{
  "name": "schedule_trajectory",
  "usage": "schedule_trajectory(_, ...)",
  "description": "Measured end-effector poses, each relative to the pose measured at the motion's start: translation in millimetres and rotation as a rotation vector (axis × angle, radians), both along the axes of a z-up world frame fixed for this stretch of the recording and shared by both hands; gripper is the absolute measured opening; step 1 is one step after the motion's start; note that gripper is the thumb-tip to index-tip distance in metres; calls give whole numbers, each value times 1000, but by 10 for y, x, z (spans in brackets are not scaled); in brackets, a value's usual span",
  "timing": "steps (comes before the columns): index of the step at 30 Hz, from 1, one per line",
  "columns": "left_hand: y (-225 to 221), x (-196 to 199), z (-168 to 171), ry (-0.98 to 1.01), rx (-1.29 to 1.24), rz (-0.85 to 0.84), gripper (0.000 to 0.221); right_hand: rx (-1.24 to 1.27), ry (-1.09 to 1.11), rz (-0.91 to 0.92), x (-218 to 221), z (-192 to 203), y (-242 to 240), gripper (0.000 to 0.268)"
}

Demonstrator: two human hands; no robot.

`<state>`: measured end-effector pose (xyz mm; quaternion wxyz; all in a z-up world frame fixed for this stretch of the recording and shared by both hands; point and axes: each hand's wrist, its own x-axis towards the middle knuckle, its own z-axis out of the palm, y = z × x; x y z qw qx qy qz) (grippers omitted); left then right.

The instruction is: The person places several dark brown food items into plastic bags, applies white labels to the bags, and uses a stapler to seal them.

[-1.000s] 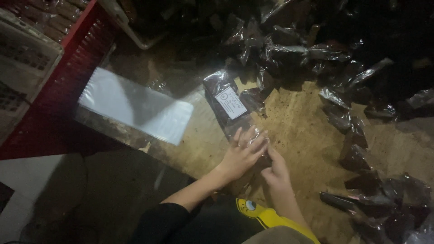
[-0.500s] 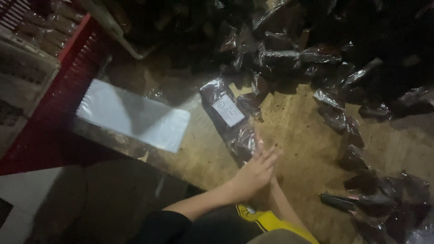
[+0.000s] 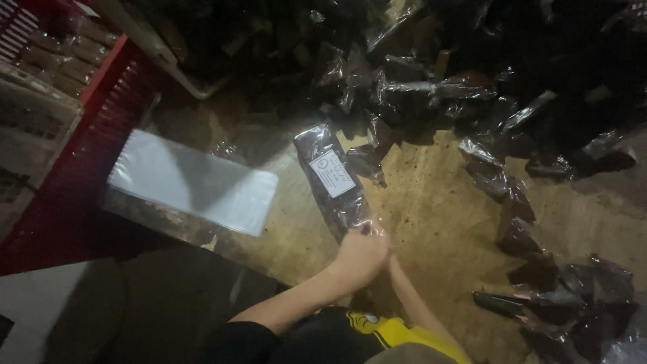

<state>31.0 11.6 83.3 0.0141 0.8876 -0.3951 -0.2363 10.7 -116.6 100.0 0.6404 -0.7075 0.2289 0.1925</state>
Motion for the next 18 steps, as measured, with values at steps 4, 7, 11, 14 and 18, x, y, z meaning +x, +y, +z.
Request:
schedule_trajectory(4,-37,-85,901,-91,235,-405,17,-226,-47,191,159,413,51,17)
schedule_trajectory(7,30,-165,486,-204,-490,-212,22,-403,-72,329,238,758,37,18)
schedule_trajectory(11,138,154,983,-211,-1255,-206,28,-640,-115,509,381,1241,-13,20)
schedule_trajectory(14,205,523,902,-140,-1397,-178,36,-798,-140,785,452,1730,-48,24)
schedule_trajectory(18,76,808,490,185,-1201,-147,49,-881,-194,1219,563,1863,-44,29)
